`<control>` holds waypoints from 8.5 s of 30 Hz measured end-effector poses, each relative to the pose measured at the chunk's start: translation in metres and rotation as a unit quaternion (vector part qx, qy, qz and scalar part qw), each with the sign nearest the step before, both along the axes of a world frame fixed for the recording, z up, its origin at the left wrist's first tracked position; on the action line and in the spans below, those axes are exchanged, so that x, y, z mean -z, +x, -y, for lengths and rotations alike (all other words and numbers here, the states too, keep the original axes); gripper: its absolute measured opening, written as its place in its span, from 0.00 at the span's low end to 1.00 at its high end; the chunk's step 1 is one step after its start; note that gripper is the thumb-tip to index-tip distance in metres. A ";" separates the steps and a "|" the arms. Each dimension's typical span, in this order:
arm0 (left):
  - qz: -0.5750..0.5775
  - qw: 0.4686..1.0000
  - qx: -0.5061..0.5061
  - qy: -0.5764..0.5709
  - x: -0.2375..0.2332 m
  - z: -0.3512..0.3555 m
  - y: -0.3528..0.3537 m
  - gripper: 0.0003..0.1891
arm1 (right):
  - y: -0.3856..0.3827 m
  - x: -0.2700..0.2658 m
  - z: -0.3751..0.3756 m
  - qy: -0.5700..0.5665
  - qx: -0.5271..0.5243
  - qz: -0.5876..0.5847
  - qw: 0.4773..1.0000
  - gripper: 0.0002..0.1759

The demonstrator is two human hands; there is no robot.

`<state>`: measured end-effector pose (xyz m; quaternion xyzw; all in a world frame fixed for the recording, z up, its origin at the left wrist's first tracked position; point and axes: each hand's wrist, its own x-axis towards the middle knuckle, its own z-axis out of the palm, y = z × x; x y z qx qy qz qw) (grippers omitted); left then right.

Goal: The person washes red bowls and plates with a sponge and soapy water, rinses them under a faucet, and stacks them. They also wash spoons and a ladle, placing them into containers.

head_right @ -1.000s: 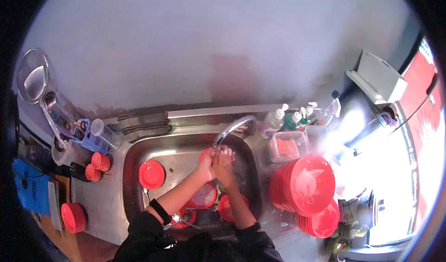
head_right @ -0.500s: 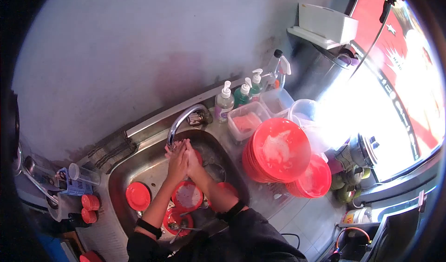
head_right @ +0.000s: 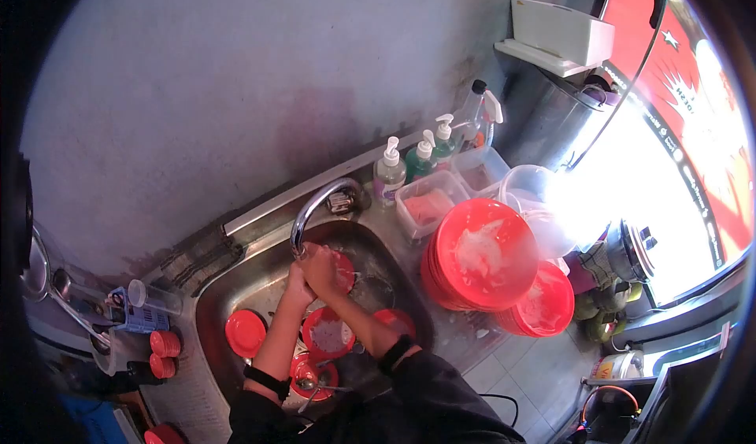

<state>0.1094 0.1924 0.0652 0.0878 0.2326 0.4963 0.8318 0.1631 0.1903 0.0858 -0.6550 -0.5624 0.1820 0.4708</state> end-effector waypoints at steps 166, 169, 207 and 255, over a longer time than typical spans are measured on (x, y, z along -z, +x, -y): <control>-0.673 0.719 -0.145 0.095 0.001 0.013 -0.031 0.20 | 0.046 0.014 0.035 -0.130 -0.151 -0.736 0.648 0.21; -0.654 0.726 -0.196 0.084 0.052 0.029 -0.004 0.23 | 0.042 0.012 0.026 -0.092 -0.189 -0.756 0.620 0.20; -0.623 0.743 -0.173 0.172 -0.036 0.082 -0.025 0.15 | 0.032 0.031 -0.002 -0.329 -0.260 -0.370 0.829 0.25; -0.883 0.389 -0.201 0.170 -0.082 0.090 -0.019 0.37 | 0.057 0.055 0.042 -0.366 -0.306 -0.695 0.537 0.15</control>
